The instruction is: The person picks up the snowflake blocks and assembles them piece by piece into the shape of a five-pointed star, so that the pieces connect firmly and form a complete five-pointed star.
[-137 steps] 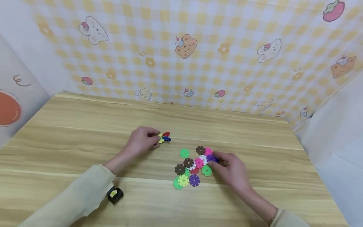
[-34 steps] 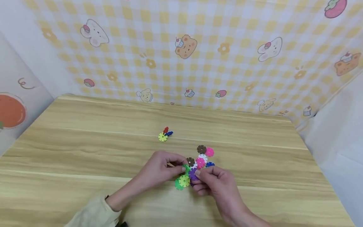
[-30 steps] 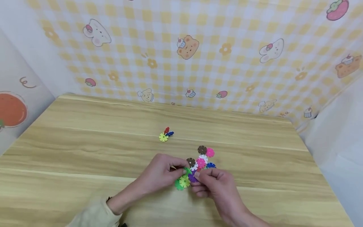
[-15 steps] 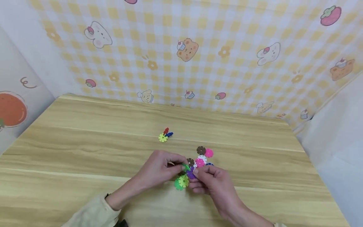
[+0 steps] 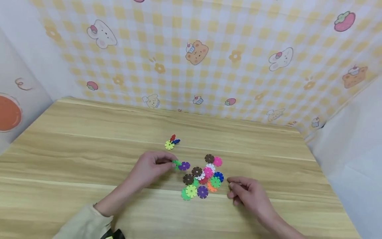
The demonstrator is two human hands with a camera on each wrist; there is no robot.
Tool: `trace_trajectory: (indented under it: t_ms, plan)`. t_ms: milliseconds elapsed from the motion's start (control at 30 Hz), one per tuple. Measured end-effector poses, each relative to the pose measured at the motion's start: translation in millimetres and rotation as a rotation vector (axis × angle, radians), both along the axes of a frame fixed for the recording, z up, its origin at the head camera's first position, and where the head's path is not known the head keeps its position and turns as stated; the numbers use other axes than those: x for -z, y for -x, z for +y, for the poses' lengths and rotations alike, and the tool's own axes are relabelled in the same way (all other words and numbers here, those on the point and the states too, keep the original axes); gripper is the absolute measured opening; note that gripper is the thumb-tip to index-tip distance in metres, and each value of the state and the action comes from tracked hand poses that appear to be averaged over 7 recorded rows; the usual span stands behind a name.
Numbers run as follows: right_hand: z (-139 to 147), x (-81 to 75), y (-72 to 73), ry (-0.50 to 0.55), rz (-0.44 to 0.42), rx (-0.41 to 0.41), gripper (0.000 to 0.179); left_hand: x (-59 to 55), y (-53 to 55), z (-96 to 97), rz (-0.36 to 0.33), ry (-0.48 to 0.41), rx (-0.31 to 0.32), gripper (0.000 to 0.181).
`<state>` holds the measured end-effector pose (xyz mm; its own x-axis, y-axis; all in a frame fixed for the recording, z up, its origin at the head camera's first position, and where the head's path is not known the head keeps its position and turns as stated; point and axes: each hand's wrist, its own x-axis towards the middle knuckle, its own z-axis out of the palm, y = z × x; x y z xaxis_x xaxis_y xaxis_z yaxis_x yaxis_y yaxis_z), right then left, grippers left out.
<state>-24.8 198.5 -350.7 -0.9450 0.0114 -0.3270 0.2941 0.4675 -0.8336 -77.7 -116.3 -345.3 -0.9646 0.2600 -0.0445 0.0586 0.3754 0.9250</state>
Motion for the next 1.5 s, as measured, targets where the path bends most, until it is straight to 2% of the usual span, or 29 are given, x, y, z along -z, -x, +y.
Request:
trace_trajectory:
  t_ms: [100, 167, 233, 300, 500, 600, 800, 967, 1033, 1133, 1267, 1367, 1500]
  plan:
    - [2, 3.9, 3.9, -0.14, 0.203, -0.094, 0.024, -6.1, -0.2, -1.3, -0.057, -0.018, -0.005, 0.013]
    - [0, 6.7, 5.1, -0.225, 0.331, -0.163, 0.024, -8.1, -0.3, -0.5, -0.055, -0.006, 0.004, 0.012]
    - [-3, 9.4, 5.9, -0.247, 0.401, -0.207, 0.026, -8.9, -0.5, 0.3, -0.041, 0.006, 0.023, 0.011]
    - [-6, 12.3, 7.0, -0.242, 0.428, -0.221, 0.029, -8.5, -0.2, -0.1, -0.028, 0.02, 0.033, 0.011]
    - [-20, 21.6, 8.8, -0.295, 0.457, -0.209, 0.034, -5.0, 2.7, -9.7, -0.051, 0.017, 0.007, 0.014]
    - [-24, 23.5, 7.1, -0.321, 0.466, -0.191, 0.031, -3.0, 3.8, -11.8, -0.064, 0.004, 0.026, 0.014]
    - [-25, 19.4, 5.4, -0.305, 0.393, -0.131, 0.026, -2.0, 3.6, -8.8, -0.074, -0.01, 0.048, 0.013]
    - [-25, 12.5, 6.0, -0.226, 0.261, -0.087, 0.021, -3.5, 2.5, -5.6, -0.086, -0.042, 0.051, 0.013]
    - [-21, 9.0, 8.0, -0.144, 0.176, -0.06, 0.018, -3.0, 2.6, -3.3, -0.083, -0.051, 0.057, 0.013]
    - [-7, 1.7, 16.2, 0.042, -0.004, -0.012, 0.014, -1.7, 2.8, 0.5, -0.083, -0.066, 0.065, 0.013]
    - [13, -3.8, 26.6, 0.238, -0.178, -0.005, 0.019, -1.1, 2.1, 3.0, -0.087, -0.086, 0.069, 0.016]
    - [18, -2.8, 27.0, 0.304, -0.19, -0.028, 0.02, -0.7, 1.9, 4.2, -0.079, -0.087, 0.075, 0.016]
    - [10, -3.8, 21.1, 0.365, -0.168, -0.032, 0.024, 0.9, 2.4, 8.6, -0.056, -0.086, 0.097, 0.013]
